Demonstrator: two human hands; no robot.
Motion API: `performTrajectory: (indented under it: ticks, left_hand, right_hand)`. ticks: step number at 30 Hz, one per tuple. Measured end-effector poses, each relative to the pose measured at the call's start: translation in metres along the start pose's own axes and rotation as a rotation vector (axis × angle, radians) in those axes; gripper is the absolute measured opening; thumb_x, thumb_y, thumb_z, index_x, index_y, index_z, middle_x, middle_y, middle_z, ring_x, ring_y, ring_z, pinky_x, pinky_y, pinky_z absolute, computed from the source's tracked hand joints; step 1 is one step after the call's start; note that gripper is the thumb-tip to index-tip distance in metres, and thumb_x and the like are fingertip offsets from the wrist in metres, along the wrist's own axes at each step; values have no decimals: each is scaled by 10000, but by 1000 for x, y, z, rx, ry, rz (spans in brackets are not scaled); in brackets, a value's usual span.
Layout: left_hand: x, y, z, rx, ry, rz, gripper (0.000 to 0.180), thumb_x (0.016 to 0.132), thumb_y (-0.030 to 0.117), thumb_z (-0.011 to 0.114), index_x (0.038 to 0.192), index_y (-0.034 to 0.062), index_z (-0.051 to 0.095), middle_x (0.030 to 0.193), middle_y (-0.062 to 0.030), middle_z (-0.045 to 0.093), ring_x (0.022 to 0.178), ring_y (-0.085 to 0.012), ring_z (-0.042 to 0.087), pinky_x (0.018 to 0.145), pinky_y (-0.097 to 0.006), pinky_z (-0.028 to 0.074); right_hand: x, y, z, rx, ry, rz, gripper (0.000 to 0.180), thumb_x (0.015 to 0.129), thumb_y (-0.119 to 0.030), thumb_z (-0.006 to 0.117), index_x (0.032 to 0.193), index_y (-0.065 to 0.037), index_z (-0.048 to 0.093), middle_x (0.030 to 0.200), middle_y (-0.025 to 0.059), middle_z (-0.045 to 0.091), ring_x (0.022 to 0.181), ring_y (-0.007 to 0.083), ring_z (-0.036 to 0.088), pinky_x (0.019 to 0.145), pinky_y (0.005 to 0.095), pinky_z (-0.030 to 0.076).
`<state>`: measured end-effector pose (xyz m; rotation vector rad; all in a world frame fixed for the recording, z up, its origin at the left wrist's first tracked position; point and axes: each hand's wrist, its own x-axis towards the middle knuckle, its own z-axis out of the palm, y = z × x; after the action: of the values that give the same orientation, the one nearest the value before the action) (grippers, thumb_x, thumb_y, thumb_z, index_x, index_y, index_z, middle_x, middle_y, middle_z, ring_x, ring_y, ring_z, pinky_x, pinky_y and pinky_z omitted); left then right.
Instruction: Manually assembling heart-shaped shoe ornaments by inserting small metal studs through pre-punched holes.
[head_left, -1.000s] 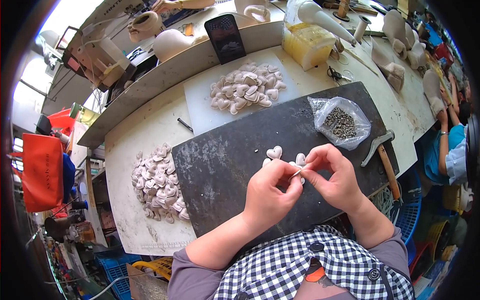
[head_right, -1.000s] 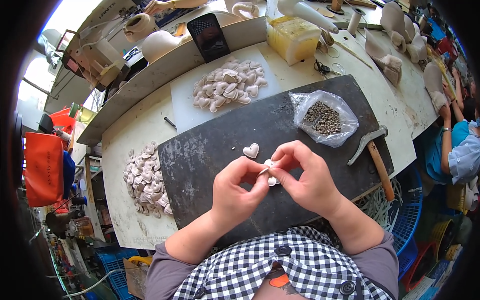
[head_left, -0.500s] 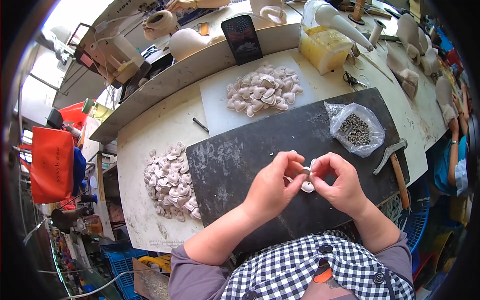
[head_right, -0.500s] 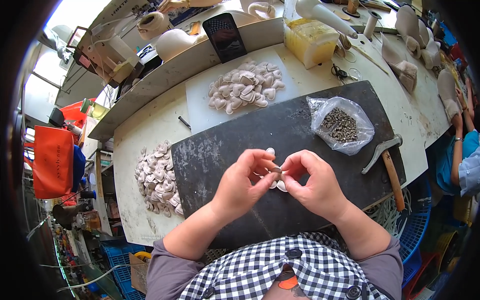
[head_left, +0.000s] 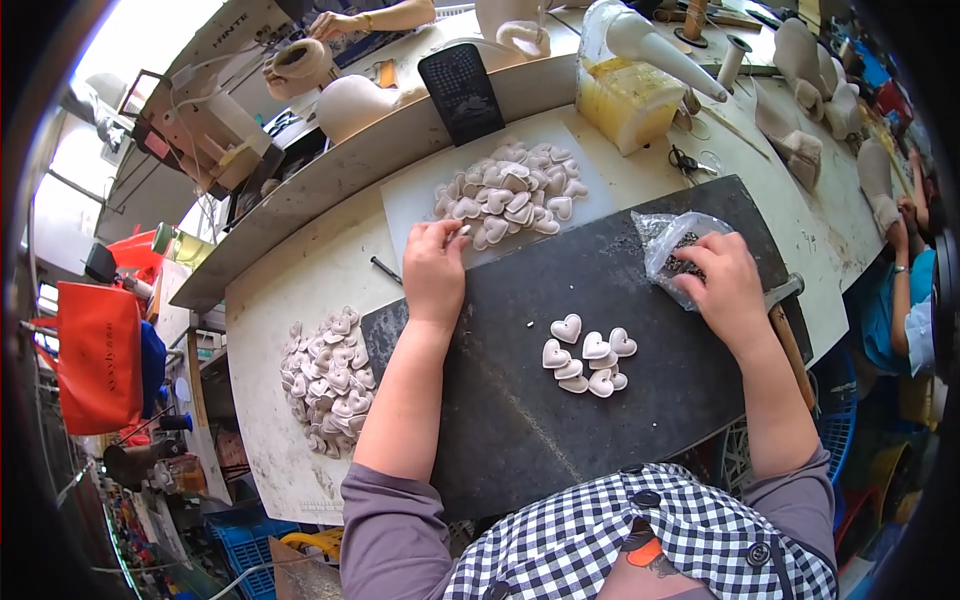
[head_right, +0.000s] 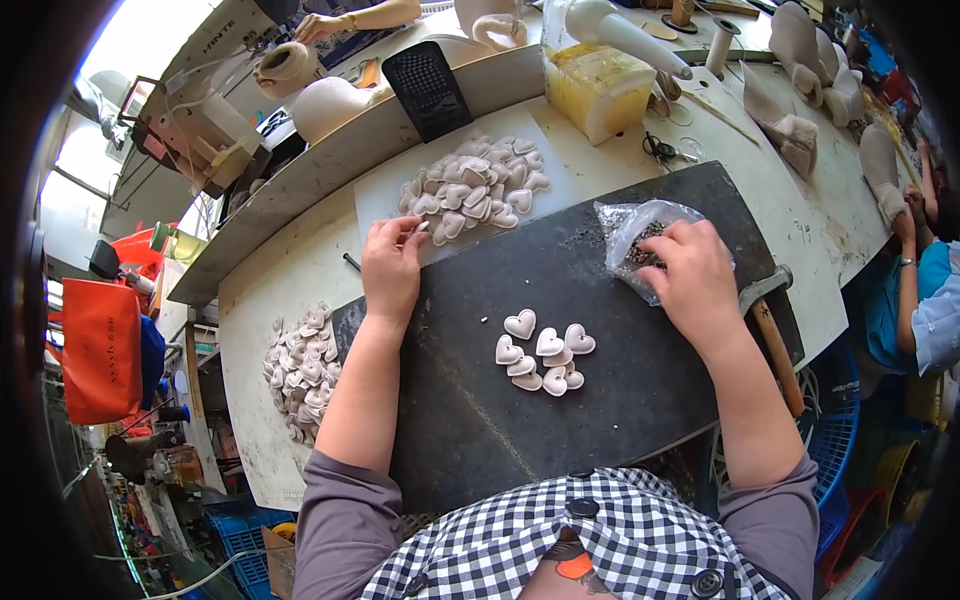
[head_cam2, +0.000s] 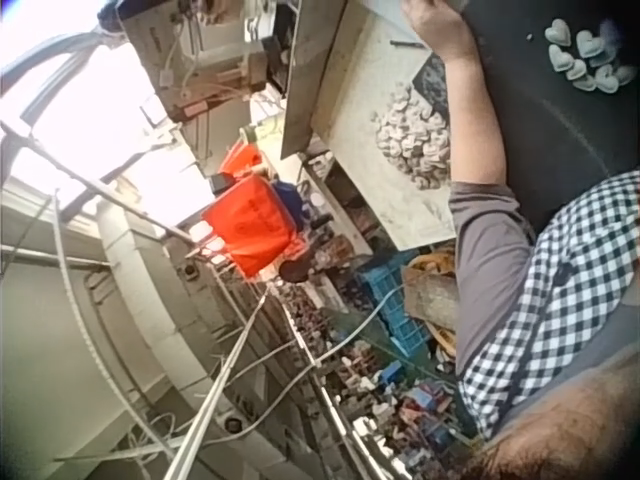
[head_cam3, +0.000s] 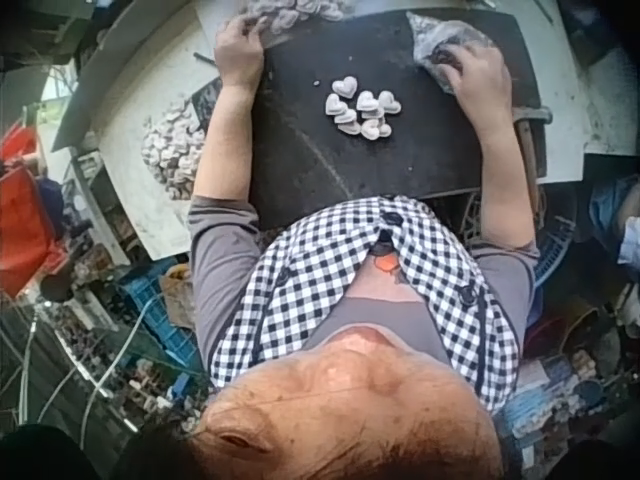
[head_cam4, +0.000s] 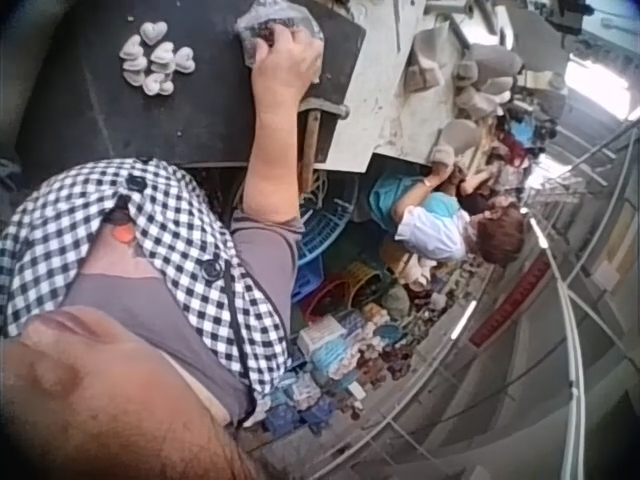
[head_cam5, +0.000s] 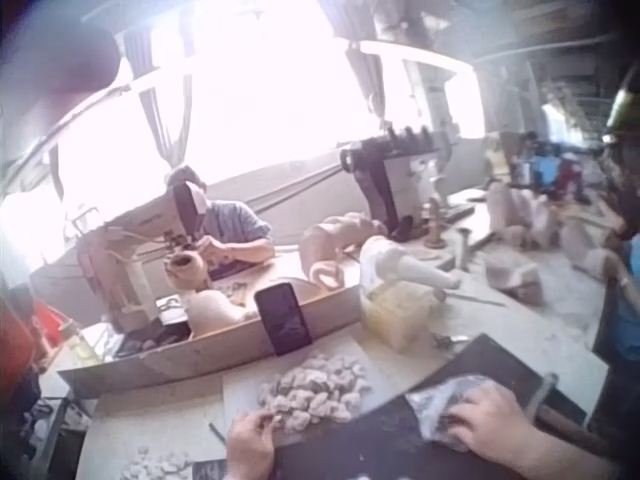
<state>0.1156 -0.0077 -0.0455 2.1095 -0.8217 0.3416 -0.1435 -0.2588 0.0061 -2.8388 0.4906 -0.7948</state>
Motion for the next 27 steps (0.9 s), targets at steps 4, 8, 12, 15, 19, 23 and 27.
performTrajectory:
  ticks: [4, 8, 12, 15, 19, 23, 27]
  left_hand:
    - [-10, 42, -15, -214, 67, -95, 126, 962, 97, 671, 1038, -2, 680, 945, -71, 664, 806, -140, 633, 697, -271, 519]
    - [-35, 87, -32, -864, -203, -467, 180, 990, 110, 647, 1128, -6, 650, 1019, -55, 700, 872, -92, 636, 736, -238, 523]
    - [-60, 105, -31, -1070, -319, -636, 244, 984, 74, 637, 1209, -22, 630, 1036, -74, 694, 892, -124, 651, 797, -259, 549]
    - [-71, 120, -26, -1132, -423, -714, 245, 983, 91, 641, 1206, -12, 633, 1064, -89, 703, 908, -151, 674, 778, -262, 556]
    - [-82, 133, -18, -1171, -495, -754, 259, 971, 104, 667, 1205, -2, 636, 1067, -99, 711, 890, -157, 689, 769, -261, 567]
    - [-87, 146, -16, -1170, -544, -761, 273, 962, 90, 676, 1197, -38, 625, 1056, -118, 713, 917, -176, 703, 812, -276, 575]
    - [-93, 151, -15, -1152, -543, -711, 253, 945, 57, 690, 1167, -42, 623, 1055, -126, 708, 921, -181, 707, 840, -309, 592]
  right_hand:
    - [-4, 9, 12, 82, -117, 11, 132, 777, -127, 775, 869, -74, 696, 894, 67, 652, 911, 288, 587, 838, 403, 489]
    - [1, 11, 13, 41, -111, -29, 108, 805, -144, 755, 837, -75, 679, 861, 66, 653, 892, 285, 590, 812, 401, 488]
    - [5, 6, 9, 28, -134, -4, 86, 837, -132, 727, 846, -61, 679, 851, 83, 658, 867, 289, 604, 807, 404, 493]
    - [1, 16, 7, 123, -14, -8, 90, 861, -120, 711, 895, -38, 692, 885, 103, 680, 855, 306, 631, 801, 397, 510]
    - [-4, -33, -24, 671, -153, 140, 132, 857, -46, 716, 985, -16, 705, 923, 114, 697, 836, 284, 660, 750, 344, 526]
    - [-19, -68, -25, 849, -148, 52, 146, 811, 5, 740, 947, -26, 696, 868, 114, 677, 811, 269, 652, 738, 353, 520]
    - [-19, -72, -8, 652, 4, -106, 142, 765, -19, 774, 875, -68, 700, 902, 69, 617, 850, 240, 588, 758, 349, 480]
